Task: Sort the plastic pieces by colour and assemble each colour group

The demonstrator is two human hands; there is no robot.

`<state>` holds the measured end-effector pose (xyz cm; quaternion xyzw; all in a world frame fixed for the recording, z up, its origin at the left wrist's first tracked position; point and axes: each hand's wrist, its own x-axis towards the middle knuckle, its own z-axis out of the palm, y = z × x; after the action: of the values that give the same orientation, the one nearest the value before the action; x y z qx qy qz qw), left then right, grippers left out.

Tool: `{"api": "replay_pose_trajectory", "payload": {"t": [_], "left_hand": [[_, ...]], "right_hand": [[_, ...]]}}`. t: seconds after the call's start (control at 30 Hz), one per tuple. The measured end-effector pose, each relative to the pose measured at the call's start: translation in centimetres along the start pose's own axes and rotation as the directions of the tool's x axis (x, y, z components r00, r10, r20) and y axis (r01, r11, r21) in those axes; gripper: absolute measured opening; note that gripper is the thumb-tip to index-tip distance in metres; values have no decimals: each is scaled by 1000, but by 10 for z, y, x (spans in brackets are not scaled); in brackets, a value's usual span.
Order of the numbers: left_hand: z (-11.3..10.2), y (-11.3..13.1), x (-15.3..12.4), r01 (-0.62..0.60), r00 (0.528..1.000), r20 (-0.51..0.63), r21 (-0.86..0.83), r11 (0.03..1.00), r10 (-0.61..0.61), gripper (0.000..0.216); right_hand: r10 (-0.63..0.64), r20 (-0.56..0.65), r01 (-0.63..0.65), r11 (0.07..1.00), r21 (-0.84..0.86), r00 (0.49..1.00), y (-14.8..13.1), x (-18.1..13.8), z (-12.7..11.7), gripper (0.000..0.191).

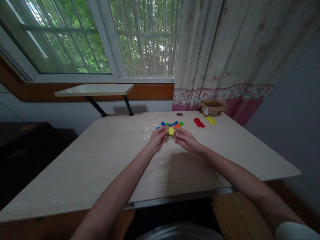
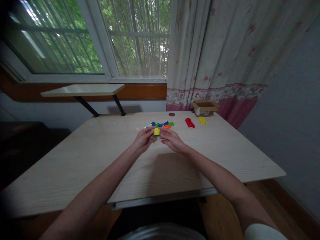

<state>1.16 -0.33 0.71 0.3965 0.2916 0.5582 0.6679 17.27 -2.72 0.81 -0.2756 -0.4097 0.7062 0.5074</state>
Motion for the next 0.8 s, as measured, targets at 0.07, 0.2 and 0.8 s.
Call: {"api": "replay_pose_trajectory", "payload": {"t": [0.07, 0.2, 0.8], "left_hand": [[1, 0, 0, -33, 999, -33, 49, 998, 34, 40], [5, 4, -3, -49, 992, -105, 172, 984, 67, 35], [7, 4, -5, -74, 996, -46, 162, 984, 82, 34]], "right_hand": [[-16, -59, 14, 1000, -27, 998, 1, 1, -1, 37], [-100, -135, 77, 983, -165, 986, 5, 5, -3, 40], [-169, -207, 120, 966, -229, 964, 6, 11, -12, 40]]}}
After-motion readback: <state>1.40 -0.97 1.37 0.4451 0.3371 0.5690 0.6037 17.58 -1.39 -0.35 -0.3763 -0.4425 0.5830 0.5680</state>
